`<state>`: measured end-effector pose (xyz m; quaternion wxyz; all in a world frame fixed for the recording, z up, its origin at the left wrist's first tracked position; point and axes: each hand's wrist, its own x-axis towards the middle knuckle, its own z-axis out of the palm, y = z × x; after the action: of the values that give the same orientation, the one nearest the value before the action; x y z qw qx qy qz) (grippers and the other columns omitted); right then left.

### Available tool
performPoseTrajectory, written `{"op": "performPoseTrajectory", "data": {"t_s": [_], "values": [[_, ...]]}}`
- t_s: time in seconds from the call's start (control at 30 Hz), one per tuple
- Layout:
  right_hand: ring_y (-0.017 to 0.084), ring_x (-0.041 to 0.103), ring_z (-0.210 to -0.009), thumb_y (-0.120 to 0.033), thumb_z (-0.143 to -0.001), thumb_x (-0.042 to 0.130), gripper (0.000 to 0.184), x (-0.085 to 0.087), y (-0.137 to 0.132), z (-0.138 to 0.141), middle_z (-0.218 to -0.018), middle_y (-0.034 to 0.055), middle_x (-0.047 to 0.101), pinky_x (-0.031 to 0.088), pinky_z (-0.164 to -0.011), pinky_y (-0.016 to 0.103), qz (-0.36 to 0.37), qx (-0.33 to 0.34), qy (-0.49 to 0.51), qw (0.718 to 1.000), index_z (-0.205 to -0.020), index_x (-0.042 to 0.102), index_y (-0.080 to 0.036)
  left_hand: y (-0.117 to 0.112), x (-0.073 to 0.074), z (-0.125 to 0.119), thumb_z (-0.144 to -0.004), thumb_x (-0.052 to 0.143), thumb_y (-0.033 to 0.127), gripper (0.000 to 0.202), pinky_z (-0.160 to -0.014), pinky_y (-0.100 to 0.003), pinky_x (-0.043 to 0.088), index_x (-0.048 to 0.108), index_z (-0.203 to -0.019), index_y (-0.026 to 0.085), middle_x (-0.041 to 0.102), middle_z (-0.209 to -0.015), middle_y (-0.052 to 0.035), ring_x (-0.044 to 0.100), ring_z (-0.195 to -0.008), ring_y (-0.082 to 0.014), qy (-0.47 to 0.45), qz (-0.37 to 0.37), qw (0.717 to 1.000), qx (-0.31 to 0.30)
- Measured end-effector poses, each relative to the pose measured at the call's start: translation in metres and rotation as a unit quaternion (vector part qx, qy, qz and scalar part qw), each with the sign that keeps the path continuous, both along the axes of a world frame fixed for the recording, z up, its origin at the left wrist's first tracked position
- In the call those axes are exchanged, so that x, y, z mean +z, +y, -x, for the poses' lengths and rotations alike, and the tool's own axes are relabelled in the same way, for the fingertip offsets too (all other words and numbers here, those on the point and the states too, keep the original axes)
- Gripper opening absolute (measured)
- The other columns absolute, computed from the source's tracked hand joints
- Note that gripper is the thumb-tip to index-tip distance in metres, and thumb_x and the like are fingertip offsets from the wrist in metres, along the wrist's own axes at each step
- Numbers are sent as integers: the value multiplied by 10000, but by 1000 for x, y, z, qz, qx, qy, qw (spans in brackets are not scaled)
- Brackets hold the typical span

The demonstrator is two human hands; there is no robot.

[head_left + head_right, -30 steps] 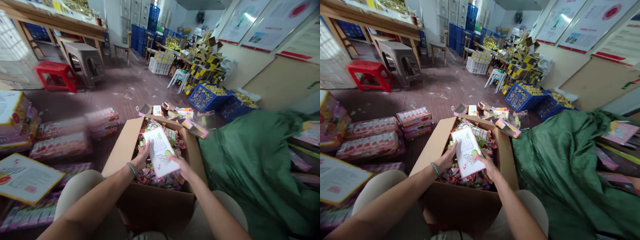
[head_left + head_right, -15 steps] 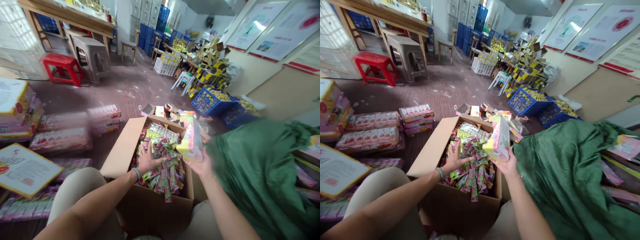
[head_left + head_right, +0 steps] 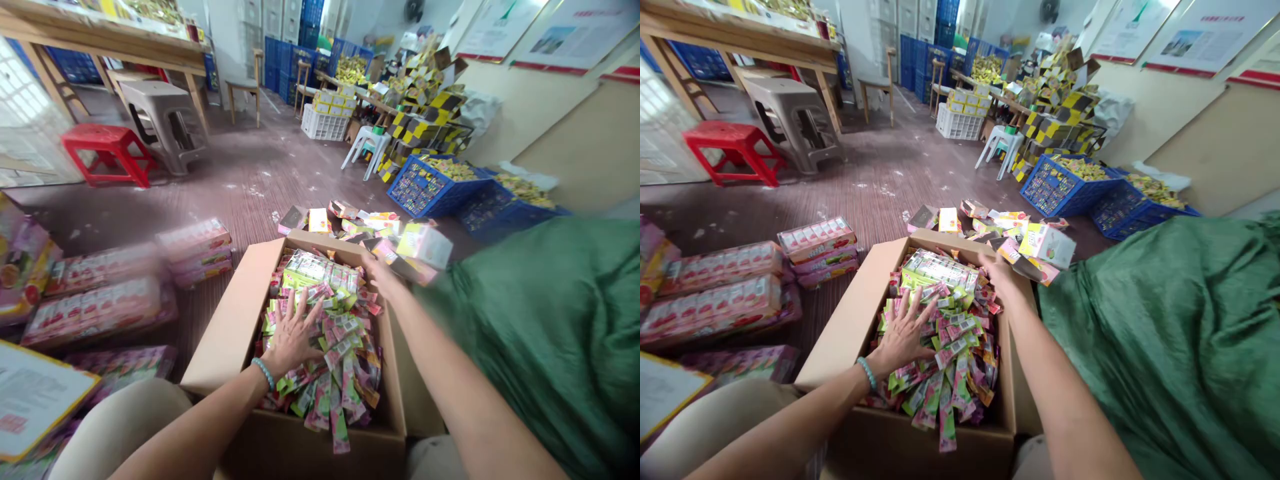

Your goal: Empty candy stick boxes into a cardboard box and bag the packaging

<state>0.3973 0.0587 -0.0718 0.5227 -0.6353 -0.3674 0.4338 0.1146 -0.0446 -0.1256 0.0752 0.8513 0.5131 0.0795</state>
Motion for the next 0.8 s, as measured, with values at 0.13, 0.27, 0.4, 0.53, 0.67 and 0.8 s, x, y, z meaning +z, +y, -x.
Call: {"op": "performPoseTrajectory", "data": {"t_s": [0.13,0.27,0.4,0.53,0.67,0.8], "values": [[423,181,-1556,-746,-592,829,1180,-17,24,55,-1669,185,282,147,-1243,597,91,241,-408,876,-1578,404,-257,7,-2,-2,-638,829,687,1231,-1155,-821,91,239,-1648,304,91,-1725,-154,10,-1551,-533,12,95,995,-34],[466,139,-1553,-802,-581,800,1266,-9,38,79,-1705,151,192,138,-1214,653,143,348,-515,770,-1633,267,-343,4,-4,0,-718,736,746,1101,-1146,-832,73,321,-1628,286,107,-1719,-171,37,-1550,-534,6,116,991,-60],[522,180,-1516,-770,-496,855,1402,-8,39,85,-1680,185,221,187,-1172,672,151,357,-548,741,-1650,186,-339,6,-2,0,-714,754,736,1088,-1124,-854,98,344,-1620,294,129,-1713,-185,75,-1539,-553,5,133,988,-73],[465,437,-1344,-670,-630,834,1246,-12,24,90,-1478,229,453,329,-1090,570,74,286,-607,738,-1642,230,-266,10,-7,-2,-694,751,765,1103,-1119,-859,99,365,-1612,290,130,-1711,-192,83,-1539,-553,-3,119,990,-76],[412,477,-1232,-635,-688,811,1073,-14,-1,86,-1342,213,520,357,-1043,523,-38,182,-662,726,-1579,380,-220,12,-13,-4,-692,756,763,1106,-1123,-855,92,370,-1610,281,131,-1712,-182,80,-1546,-537,-5,108,991,-76],[415,420,-1306,-657,-729,757,986,1,-26,71,-1414,204,479,286,-1122,553,-137,98,-633,756,-1549,429,-220,17,-6,-5,-665,797,727,1120,-1124,-851,61,380,-1605,281,112,-1719,-156,44,-1551,-532,-24,143,987,-66]]}}
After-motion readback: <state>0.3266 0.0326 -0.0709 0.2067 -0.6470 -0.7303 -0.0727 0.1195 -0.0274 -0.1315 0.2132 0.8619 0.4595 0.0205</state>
